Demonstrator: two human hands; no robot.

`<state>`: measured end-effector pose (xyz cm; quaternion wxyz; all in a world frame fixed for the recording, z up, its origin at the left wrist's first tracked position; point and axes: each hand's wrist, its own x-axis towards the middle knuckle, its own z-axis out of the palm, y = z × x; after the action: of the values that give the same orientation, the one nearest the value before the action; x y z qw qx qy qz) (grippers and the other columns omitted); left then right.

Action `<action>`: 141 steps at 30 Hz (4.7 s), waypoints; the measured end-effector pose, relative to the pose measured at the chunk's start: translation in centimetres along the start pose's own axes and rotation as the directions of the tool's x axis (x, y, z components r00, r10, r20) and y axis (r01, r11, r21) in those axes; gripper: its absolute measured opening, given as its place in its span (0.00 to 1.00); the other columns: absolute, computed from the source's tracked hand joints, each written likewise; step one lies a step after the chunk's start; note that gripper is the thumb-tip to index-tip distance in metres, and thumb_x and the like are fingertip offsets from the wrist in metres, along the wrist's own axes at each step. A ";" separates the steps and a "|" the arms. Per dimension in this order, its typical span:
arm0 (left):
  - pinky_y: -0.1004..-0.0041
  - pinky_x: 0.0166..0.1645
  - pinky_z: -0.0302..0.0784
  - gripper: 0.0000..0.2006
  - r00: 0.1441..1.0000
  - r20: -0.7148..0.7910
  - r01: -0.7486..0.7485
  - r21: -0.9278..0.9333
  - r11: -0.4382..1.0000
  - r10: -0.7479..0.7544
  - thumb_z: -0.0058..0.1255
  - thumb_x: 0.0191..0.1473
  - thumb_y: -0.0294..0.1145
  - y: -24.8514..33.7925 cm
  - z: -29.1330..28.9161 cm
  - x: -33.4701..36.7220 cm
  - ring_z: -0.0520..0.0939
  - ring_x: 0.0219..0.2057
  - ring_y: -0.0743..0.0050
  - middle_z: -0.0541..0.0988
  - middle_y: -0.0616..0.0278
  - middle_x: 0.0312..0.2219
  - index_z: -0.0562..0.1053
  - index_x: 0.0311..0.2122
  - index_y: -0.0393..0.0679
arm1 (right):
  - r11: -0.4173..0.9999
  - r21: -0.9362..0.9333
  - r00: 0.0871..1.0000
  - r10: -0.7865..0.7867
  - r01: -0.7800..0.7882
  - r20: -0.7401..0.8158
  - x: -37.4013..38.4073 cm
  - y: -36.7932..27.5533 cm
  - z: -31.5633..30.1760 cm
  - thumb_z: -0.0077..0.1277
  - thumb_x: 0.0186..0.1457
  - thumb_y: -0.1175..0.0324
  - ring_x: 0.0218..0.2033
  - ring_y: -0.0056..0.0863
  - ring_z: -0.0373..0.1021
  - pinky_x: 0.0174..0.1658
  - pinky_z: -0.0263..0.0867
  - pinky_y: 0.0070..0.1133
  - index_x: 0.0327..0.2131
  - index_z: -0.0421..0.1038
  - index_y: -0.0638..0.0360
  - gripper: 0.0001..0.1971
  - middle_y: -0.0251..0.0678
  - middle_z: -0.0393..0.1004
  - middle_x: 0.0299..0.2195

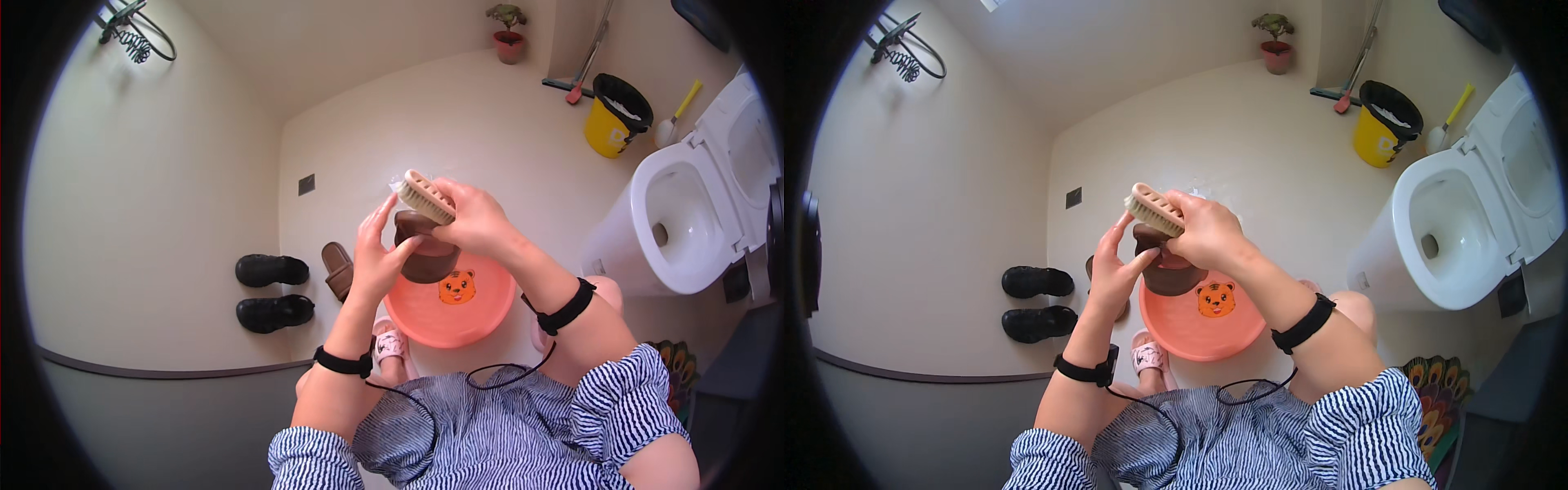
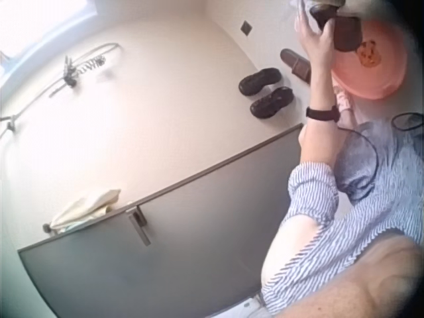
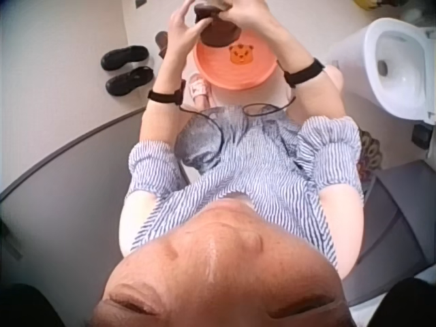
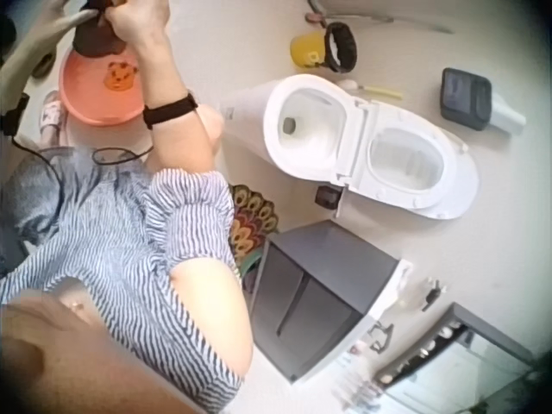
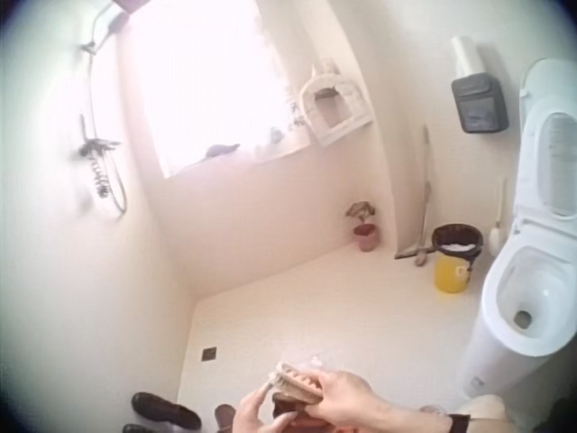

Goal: Scrubbing a brown slipper with a brush in a basin of water.

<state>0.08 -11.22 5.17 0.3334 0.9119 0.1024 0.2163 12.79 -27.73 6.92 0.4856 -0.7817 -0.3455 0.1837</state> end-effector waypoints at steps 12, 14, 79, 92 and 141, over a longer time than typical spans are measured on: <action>0.75 0.39 0.77 0.11 0.967 -0.198 0.120 -0.189 0.975 -0.157 0.63 0.48 0.23 -0.4 1.6 0.2 0.81 0.32 0.73 0.81 0.62 0.30 0.79 0.39 0.39 | 0.867 -0.356 0.853 -0.452 0.350 -0.261 -0.8 -0.1 2.3 0.60 0.51 0.63 0.44 0.42 0.71 0.47 0.73 0.33 0.61 0.66 0.35 0.32 0.32 0.74 0.42; 0.75 0.39 0.77 0.10 0.949 -0.213 0.140 -0.378 0.915 -0.233 0.63 0.49 0.24 0.4 1.9 0.2 0.80 0.33 0.74 0.81 0.62 0.32 0.80 0.39 0.37 | 0.729 -0.447 0.781 -0.616 0.517 -0.102 -1.6 -0.9 3.3 0.55 0.53 0.68 0.42 0.38 0.72 0.43 0.74 0.30 0.61 0.67 0.32 0.30 0.32 0.74 0.41; 0.36 0.67 0.48 0.43 0.720 0.419 0.206 0.631 0.748 -0.553 0.57 0.48 0.66 -20.6 19.1 -7.0 0.46 0.69 0.34 0.44 0.55 0.71 0.59 0.68 0.64 | 0.763 0.646 0.911 0.279 -0.018 -0.304 -0.1 -2.8 -5.1 0.46 0.64 0.54 0.46 0.33 0.73 0.48 0.68 0.23 0.65 0.52 0.69 0.34 0.49 0.74 0.49; 0.31 0.67 0.33 0.63 0.681 0.490 0.221 0.571 0.791 -0.544 0.73 0.35 0.54 -24.6 22.8 -11.6 0.37 0.71 0.40 0.37 0.54 0.72 0.42 0.72 0.64 | 0.659 0.752 0.881 0.375 -0.034 -0.289 -0.6 -3.8 -4.2 0.33 0.70 0.59 0.45 0.28 0.68 0.35 0.67 0.15 0.66 0.50 0.65 0.27 0.53 0.66 0.55; 0.54 0.62 0.61 0.42 0.979 0.202 -0.123 0.589 0.799 0.002 0.74 0.33 0.33 -1.7 5.4 2.3 0.62 0.57 0.42 0.63 0.48 0.55 0.69 0.59 0.54 | 0.492 0.870 0.959 0.229 0.036 -0.169 0.4 -0.6 -3.8 0.46 0.66 0.57 0.46 0.28 0.71 0.51 0.65 0.27 0.54 0.67 0.61 0.21 0.38 0.75 0.44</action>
<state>4.55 -12.26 1.10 0.0295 0.9897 0.1026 0.0953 15.21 -29.69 9.21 0.8414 -0.4676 -0.0943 0.2538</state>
